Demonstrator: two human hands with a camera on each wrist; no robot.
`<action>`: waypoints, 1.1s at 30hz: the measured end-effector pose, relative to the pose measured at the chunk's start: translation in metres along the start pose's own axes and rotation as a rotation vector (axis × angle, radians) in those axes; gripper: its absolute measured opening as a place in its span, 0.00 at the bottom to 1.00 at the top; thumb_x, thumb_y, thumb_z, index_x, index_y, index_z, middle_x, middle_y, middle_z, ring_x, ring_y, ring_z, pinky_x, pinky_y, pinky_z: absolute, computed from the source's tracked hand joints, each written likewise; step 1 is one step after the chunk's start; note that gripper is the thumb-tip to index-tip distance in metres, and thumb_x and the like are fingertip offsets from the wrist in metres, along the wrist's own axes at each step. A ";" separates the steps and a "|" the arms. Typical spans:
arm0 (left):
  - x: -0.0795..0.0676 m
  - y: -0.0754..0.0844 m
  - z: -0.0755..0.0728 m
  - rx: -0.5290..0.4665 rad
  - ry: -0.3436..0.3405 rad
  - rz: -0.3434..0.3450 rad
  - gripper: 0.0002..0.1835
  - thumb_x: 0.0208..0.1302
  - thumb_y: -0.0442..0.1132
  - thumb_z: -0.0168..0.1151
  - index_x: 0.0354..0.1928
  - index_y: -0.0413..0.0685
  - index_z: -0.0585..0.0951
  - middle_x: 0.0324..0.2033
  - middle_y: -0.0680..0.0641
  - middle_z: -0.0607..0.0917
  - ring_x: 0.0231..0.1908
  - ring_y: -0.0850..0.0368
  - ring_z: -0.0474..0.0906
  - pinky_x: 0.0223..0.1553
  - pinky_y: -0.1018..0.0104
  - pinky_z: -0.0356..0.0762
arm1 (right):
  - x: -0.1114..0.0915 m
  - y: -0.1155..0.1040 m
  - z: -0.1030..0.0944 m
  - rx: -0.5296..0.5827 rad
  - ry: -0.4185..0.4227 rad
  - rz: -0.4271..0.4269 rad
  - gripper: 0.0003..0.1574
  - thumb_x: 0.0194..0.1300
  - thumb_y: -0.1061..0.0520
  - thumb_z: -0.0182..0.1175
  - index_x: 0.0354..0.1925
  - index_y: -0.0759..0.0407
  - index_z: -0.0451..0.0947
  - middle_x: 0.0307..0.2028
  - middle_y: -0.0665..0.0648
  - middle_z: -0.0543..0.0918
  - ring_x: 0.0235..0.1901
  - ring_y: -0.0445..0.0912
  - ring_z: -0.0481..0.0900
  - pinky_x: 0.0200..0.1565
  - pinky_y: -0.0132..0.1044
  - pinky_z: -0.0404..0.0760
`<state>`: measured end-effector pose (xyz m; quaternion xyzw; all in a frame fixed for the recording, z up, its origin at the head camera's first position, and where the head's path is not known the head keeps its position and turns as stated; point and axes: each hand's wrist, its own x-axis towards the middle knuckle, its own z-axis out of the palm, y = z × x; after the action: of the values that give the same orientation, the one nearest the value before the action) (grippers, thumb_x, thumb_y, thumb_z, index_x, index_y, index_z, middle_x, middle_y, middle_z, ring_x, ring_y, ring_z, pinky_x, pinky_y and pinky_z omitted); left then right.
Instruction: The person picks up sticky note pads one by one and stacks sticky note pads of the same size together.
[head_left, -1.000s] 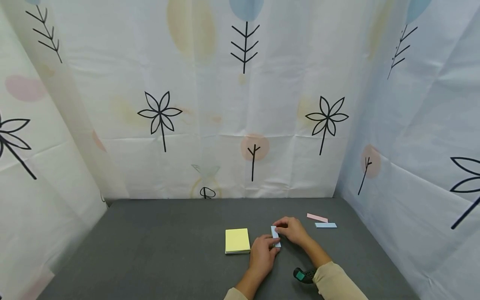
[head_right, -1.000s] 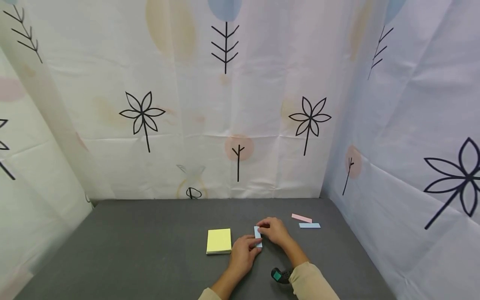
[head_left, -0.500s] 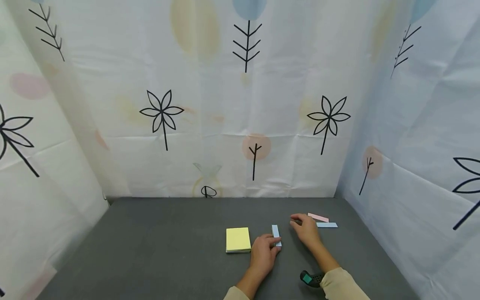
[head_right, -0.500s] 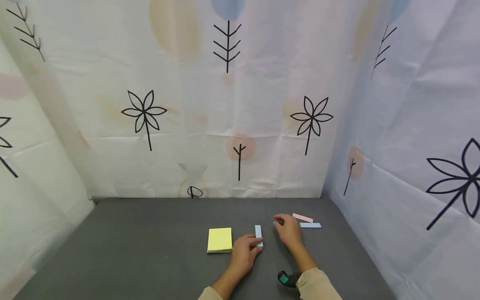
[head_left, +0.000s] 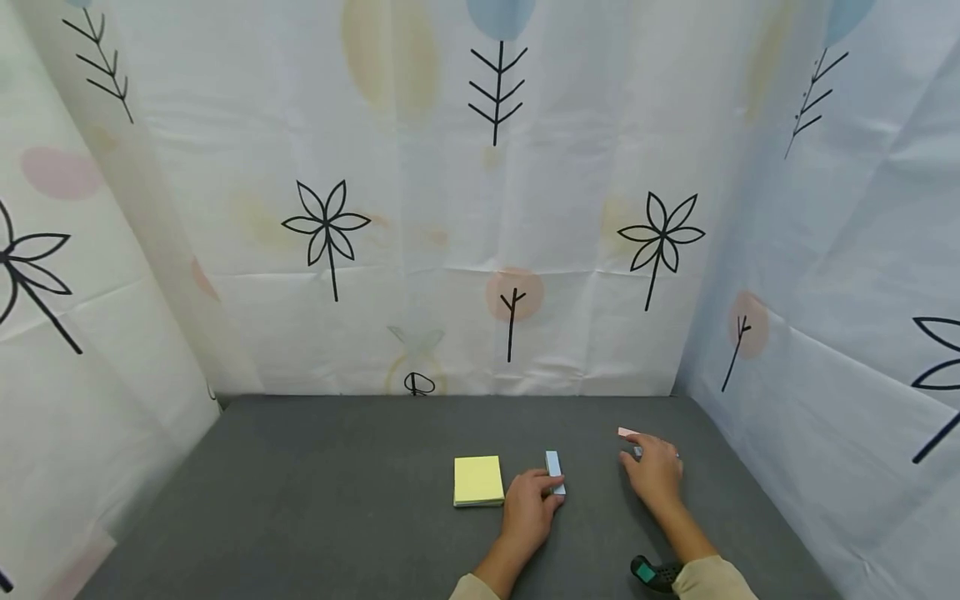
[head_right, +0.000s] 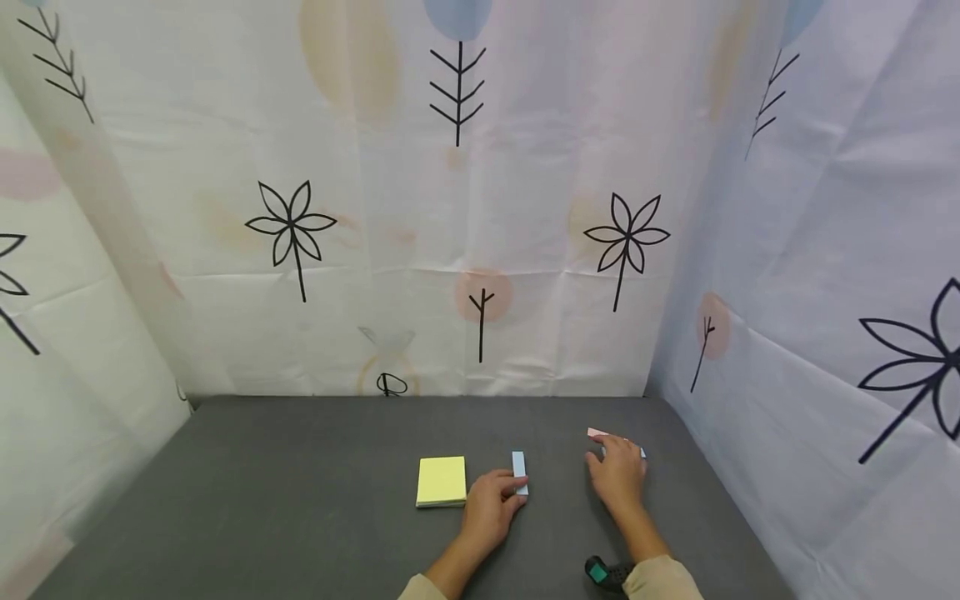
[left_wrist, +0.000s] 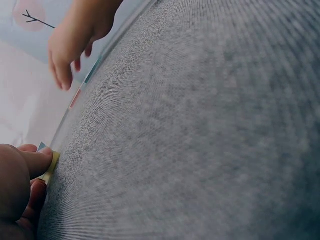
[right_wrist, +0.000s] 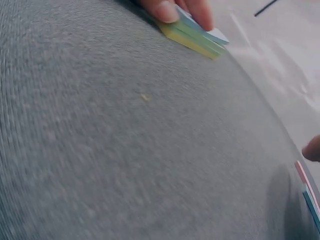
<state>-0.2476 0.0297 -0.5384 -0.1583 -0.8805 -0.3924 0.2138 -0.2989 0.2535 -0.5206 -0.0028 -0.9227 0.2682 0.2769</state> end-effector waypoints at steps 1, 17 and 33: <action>0.000 0.000 0.000 0.003 0.000 0.001 0.15 0.48 0.33 0.75 0.42 0.51 0.89 0.40 0.48 0.86 0.40 0.52 0.80 0.43 0.61 0.76 | -0.001 0.002 -0.003 -0.008 -0.008 0.043 0.21 0.55 0.62 0.68 0.49 0.66 0.80 0.51 0.71 0.79 0.53 0.70 0.69 0.50 0.66 0.63; -0.004 -0.001 0.002 -0.002 0.000 -0.011 0.16 0.48 0.33 0.75 0.42 0.50 0.89 0.40 0.48 0.85 0.39 0.52 0.79 0.43 0.60 0.76 | -0.007 0.015 -0.017 0.006 -0.157 0.340 0.36 0.61 0.56 0.61 0.63 0.71 0.64 0.60 0.77 0.66 0.59 0.74 0.59 0.55 0.69 0.54; 0.000 -0.001 0.003 -0.004 -0.001 -0.019 0.15 0.49 0.33 0.74 0.42 0.51 0.89 0.40 0.49 0.85 0.39 0.53 0.79 0.43 0.61 0.76 | -0.008 0.017 -0.017 -0.027 -0.213 0.247 0.32 0.60 0.56 0.63 0.57 0.73 0.70 0.60 0.75 0.67 0.61 0.71 0.60 0.61 0.71 0.44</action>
<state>-0.2490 0.0310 -0.5403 -0.1504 -0.8813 -0.3962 0.2092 -0.2859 0.2754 -0.5207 -0.0918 -0.9430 0.2864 0.1424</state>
